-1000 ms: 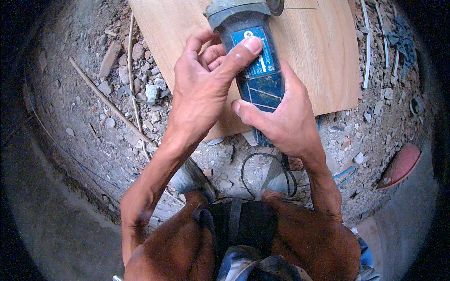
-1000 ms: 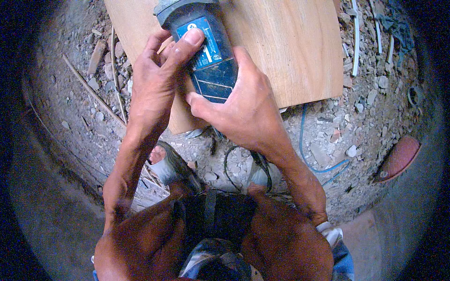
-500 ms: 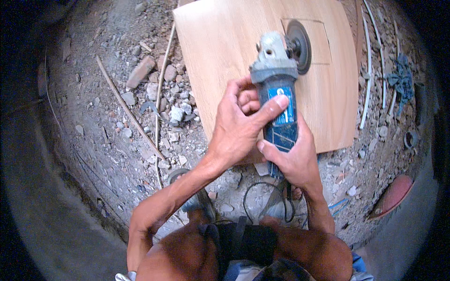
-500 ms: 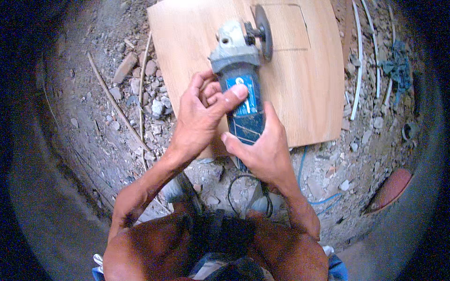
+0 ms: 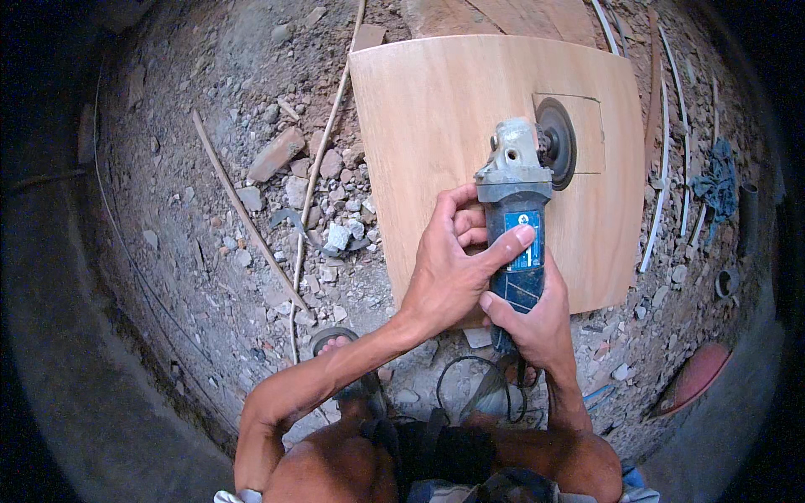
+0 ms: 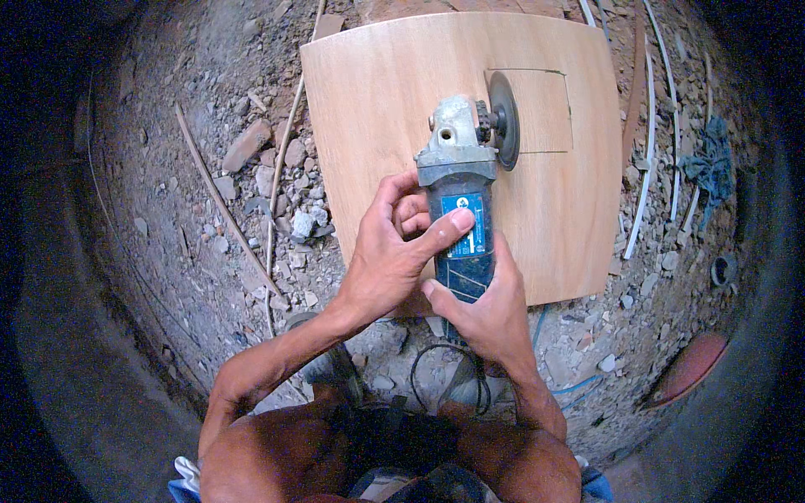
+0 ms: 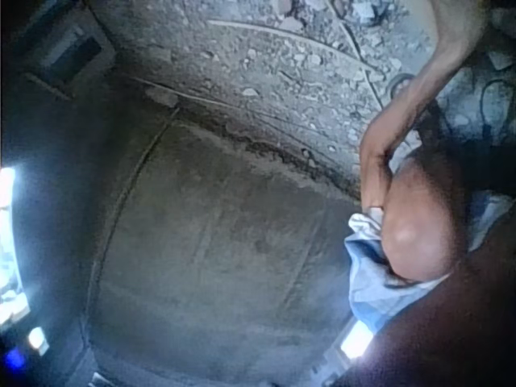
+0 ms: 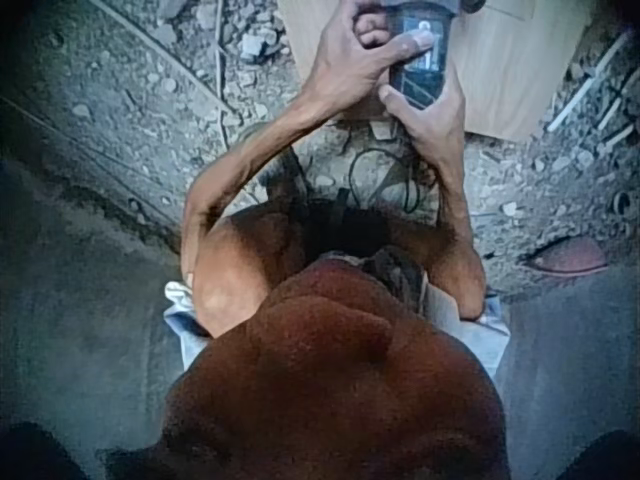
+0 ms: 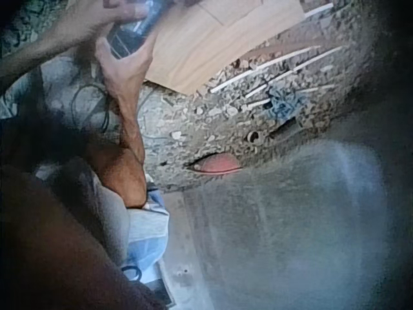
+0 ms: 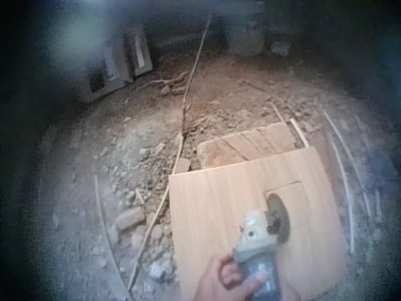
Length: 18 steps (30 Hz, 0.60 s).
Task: The person moves around a construction site, picks up a wooden board, and then uses an angle grinder to cut along a marked line on the board. The person handles the tool with both hands and adjusts the cutting position.
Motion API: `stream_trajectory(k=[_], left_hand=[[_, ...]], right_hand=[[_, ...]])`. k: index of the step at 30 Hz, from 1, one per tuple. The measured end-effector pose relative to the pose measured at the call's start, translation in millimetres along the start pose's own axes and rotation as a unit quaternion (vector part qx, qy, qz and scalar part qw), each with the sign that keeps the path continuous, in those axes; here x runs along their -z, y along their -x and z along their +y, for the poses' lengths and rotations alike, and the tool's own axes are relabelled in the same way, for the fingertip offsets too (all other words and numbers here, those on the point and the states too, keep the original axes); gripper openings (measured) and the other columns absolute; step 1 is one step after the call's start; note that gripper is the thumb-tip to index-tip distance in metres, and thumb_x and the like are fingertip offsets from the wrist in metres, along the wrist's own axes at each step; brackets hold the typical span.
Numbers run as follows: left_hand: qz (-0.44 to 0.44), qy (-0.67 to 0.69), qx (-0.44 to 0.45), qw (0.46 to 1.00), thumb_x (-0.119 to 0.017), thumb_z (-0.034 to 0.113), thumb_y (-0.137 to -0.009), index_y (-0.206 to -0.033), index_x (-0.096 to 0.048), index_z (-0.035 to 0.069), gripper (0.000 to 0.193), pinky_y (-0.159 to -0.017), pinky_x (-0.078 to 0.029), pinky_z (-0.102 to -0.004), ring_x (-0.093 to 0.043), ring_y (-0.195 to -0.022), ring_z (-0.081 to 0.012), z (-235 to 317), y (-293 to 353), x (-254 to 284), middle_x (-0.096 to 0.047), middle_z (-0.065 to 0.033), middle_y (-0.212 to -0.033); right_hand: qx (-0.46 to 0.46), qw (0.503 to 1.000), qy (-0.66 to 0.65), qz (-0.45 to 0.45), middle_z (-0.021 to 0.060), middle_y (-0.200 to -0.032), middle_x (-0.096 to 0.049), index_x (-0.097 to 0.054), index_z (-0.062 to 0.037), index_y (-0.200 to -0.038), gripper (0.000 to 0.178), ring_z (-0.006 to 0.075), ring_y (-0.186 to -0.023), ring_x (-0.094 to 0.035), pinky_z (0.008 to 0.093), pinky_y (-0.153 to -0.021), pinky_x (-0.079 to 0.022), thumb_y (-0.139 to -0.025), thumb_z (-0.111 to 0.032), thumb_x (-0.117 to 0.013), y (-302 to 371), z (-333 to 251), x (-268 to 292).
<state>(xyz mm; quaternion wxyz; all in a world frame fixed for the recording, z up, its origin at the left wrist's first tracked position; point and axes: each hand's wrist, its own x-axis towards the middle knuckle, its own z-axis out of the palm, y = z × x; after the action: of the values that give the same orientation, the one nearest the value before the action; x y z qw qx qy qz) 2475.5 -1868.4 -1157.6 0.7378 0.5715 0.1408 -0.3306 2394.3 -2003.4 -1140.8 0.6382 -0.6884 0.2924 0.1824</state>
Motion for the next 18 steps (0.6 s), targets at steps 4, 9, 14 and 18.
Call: stream_trajectory(k=[4,9,14,18], left_hand=[[0.005,0.003,0.002,1.000,-0.083,0.020,-0.092,-0.141,-0.037,-0.010,0.073,-0.087,-0.059,-0.0285,-0.068,-0.100,-0.0137,-0.1,-1.5,0.7,-0.068,-0.0148,-0.113],[-0.002,0.015,-0.003,1.000,-0.083,0.019,-0.092,-0.142,-0.037,-0.010,0.073,-0.086,-0.059,-0.0280,-0.068,-0.100,-0.0133,1.7,-3.3,-1.4,-0.068,-0.0148,-0.114],[0.003,0.024,0.006,1.000,-0.083,0.020,-0.092,-0.142,-0.037,-0.009,0.074,-0.085,-0.059,-0.0273,-0.067,-0.099,-0.0128,3.7,-3.7,-0.5,-0.067,-0.0140,-0.113],[0.004,0.020,-0.001,1.000,-0.083,0.020,-0.092,-0.142,-0.037,-0.010,0.075,-0.084,-0.059,-0.0265,-0.066,-0.097,-0.0118,1.6,-3.3,-3.9,-0.067,-0.0134,-0.111]], right_hand=[[0.000,1.000,0.007,-0.005,0.0110,-0.104,-0.065,-0.054,0.0018,-0.128,0.065,0.0186,-0.094,-0.064,0.0351,-0.085,-0.054,-0.076,-0.020,-0.086,-2.3,-2.0,0.3],[0.004,1.000,0.001,-0.005,0.0101,-0.101,-0.066,-0.055,0.0018,-0.127,0.063,0.0184,-0.091,-0.064,0.0345,-0.083,-0.055,-0.076,-0.020,-0.086,-3.4,-4.0,1.9],[0.007,1.000,0.014,-0.003,0.0097,-0.100,-0.065,-0.055,0.0015,-0.126,0.062,0.0178,-0.091,-0.064,0.0343,-0.082,-0.054,-0.076,-0.019,-0.085,-6.4,-5.3,0.4],[0.015,1.000,0.009,-0.004,0.0095,-0.100,-0.065,-0.056,0.0016,-0.126,0.061,0.0175,-0.091,-0.064,0.0341,-0.082,-0.054,-0.076,-0.019,-0.085,-4.1,-5.3,4.4]])
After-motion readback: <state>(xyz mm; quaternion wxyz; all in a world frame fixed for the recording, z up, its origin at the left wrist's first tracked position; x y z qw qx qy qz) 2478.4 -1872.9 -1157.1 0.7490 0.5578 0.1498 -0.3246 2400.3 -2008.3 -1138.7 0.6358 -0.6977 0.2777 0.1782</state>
